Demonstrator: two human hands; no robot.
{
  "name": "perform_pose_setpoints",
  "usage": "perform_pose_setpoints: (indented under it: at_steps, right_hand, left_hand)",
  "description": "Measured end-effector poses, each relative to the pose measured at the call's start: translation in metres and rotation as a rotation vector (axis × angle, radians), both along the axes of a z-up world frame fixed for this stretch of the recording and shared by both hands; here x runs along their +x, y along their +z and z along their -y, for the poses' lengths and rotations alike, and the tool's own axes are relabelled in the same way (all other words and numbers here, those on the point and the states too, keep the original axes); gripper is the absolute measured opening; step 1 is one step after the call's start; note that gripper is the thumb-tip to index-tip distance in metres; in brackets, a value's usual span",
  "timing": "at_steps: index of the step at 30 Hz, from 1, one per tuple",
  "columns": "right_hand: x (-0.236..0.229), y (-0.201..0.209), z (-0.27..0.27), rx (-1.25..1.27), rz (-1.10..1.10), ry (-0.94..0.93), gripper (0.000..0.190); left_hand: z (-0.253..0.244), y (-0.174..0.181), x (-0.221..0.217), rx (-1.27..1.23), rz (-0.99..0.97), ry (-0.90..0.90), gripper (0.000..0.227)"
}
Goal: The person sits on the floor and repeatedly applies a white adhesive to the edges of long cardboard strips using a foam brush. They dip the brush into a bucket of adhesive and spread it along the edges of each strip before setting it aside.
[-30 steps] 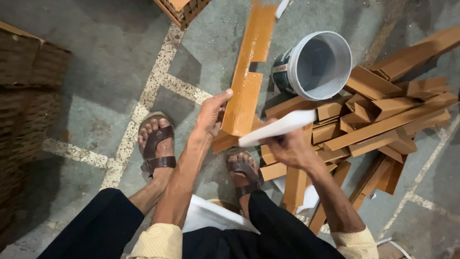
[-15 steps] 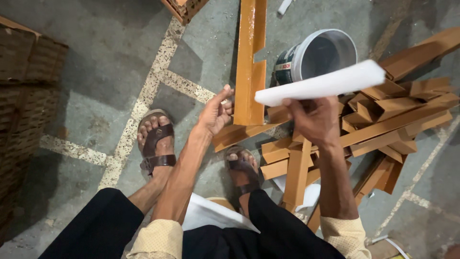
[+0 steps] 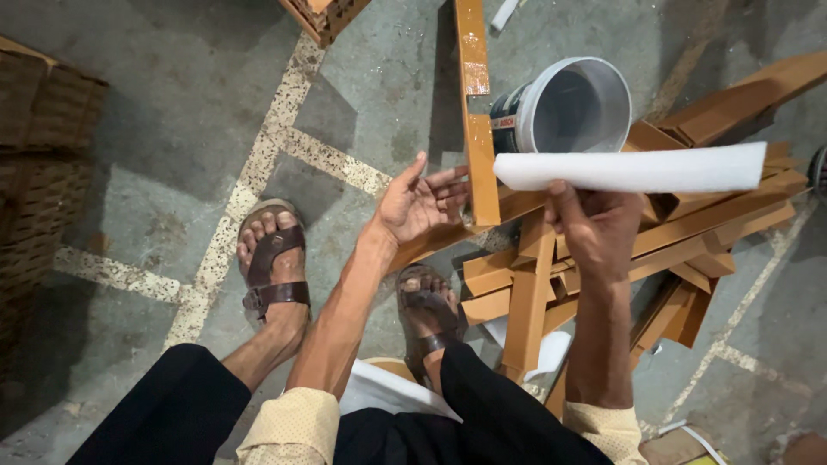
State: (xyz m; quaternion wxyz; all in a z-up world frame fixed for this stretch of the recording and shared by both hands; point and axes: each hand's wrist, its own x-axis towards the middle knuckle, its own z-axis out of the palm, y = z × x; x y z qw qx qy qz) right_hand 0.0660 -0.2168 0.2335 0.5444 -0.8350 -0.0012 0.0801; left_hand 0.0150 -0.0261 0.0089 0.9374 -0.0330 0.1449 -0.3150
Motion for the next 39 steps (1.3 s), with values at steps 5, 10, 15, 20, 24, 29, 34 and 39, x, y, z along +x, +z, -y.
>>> perform_pose_setpoints:
  at_steps: [5,10,15,20,24,29,34,39]
  right_hand:
    - [0.003,0.000,0.002,-0.070,-0.006,0.003,0.009]
    - [0.002,-0.003,-0.007,-0.122,0.063,0.102,0.011]
    - [0.026,-0.021,-0.021,-0.515,0.239,0.337,0.016]
    - [0.053,-0.068,-0.033,-0.474,0.208,0.415,0.017]
    - [0.053,-0.092,-0.024,-0.539,0.113,0.399,0.015]
    - [0.018,-0.079,-0.010,-0.517,-0.058,0.470,0.028]
    - [-0.008,-0.039,-0.005,-0.504,-0.243,0.423,0.022]
    - [0.030,-0.031,-0.017,-0.499,0.248,0.334,0.017]
  left_hand:
    - [0.005,0.010,-0.004,0.216,-0.121,0.065,0.052]
    - [-0.003,0.016,-0.012,0.343,-0.183,0.083,0.050]
    - [-0.006,0.018,-0.009,0.403,-0.136,0.088,0.047]
    - [-0.008,0.023,-0.005,0.557,-0.122,0.077,0.046]
    - [-0.009,0.023,-0.002,0.702,-0.139,0.028,0.041]
    - [-0.008,0.017,-0.005,0.760,-0.119,0.029,0.038]
    - [-0.011,0.017,-0.005,0.726,-0.117,0.025,0.036]
    - [-0.014,0.029,-0.002,0.741,-0.111,0.001,0.038]
